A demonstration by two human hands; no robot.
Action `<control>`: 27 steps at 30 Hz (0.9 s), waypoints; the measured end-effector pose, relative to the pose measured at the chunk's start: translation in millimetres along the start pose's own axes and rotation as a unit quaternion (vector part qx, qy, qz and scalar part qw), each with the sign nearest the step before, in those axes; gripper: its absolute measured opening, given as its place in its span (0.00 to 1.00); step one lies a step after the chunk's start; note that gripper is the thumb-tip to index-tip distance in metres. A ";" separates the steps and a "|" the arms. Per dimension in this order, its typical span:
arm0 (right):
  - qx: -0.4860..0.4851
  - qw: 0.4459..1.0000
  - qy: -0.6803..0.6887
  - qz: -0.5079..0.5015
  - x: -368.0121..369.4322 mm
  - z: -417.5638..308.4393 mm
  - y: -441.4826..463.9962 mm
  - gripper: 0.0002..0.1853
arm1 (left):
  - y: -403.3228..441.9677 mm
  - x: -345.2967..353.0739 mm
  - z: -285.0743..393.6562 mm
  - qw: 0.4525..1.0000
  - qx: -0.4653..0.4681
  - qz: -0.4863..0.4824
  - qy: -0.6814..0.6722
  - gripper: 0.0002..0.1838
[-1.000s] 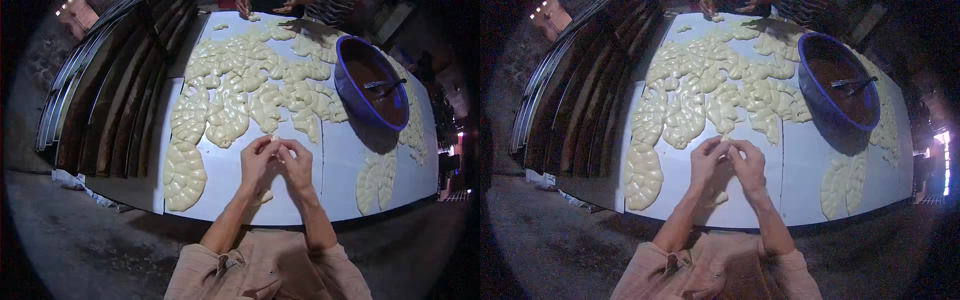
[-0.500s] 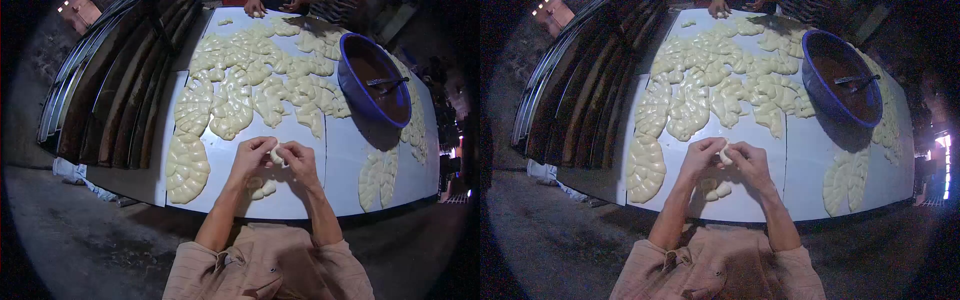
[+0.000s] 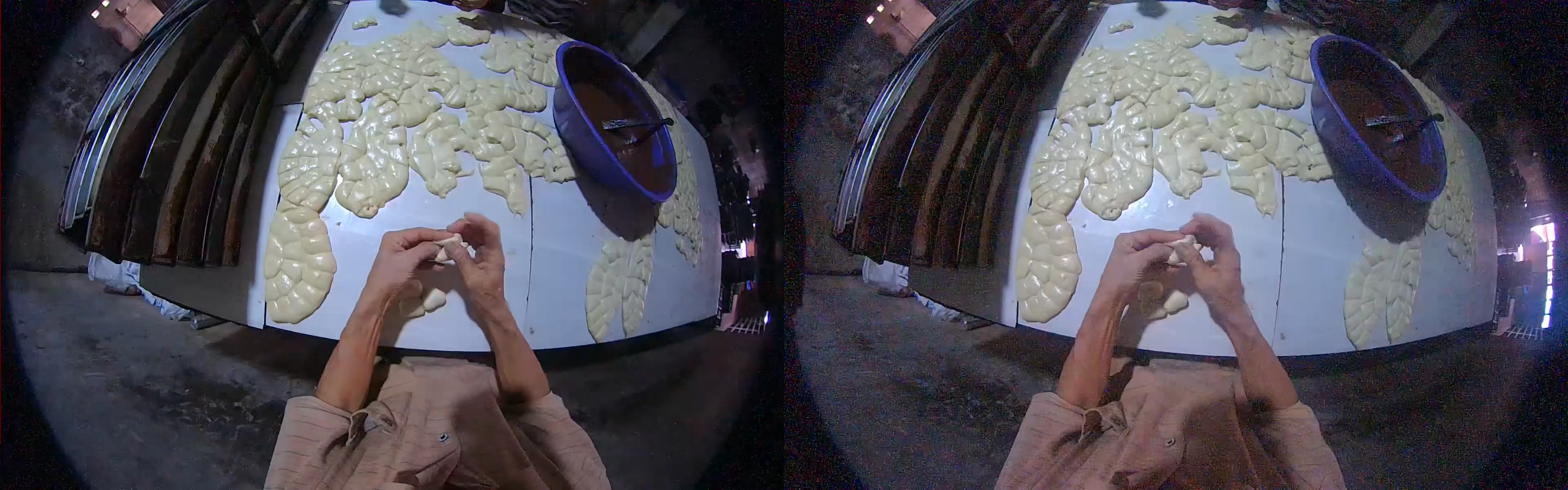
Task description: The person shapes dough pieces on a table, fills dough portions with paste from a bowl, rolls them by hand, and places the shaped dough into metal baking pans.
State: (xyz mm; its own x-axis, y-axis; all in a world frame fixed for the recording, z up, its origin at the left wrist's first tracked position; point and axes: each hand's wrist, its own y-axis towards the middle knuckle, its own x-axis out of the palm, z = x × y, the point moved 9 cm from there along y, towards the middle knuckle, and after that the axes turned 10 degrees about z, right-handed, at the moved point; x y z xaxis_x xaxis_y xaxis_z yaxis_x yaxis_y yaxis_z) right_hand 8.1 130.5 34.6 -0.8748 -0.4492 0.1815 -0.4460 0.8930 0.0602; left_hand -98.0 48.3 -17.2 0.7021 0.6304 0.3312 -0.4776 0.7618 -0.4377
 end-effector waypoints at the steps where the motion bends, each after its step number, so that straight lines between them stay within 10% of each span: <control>1: -0.039 0.998 -0.054 -0.013 -4.4 9.0 -0.4 0.12 | -2.9 1.3 -1.0 1.000 -0.002 -0.009 0.023 0.16; 7: -0.214 0.944 -0.251 -0.008 -6.4 -11.8 -4.5 0.10 | -28.5 12.5 9.1 0.998 0.057 0.018 0.034 0.14; 12: -0.119 0.954 -0.261 -0.084 8.1 -22.1 -13.0 0.11 | -24.6 -14.2 3.4 0.992 0.063 0.104 0.029 0.13; 18: 0.071 0.966 -0.193 -0.157 -4.2 12.0 -25.6 0.14 | -46.6 -33.0 16.4 0.941 0.145 0.144 0.270 0.36; 27: 0.184 0.883 -0.347 -0.258 -19.5 21.7 -43.6 0.15 | -79.5 -24.6 6.2 0.792 0.248 -0.022 0.558 0.39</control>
State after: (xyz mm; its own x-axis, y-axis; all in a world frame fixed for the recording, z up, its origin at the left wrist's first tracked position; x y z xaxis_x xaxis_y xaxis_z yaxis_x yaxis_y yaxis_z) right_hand 40.4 99.7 7.1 -0.3847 -0.8166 -0.4302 -0.7391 0.5518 -0.3864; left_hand -80.6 -26.9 14.6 0.6220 0.2881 -0.7281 -0.3939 0.9188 0.0270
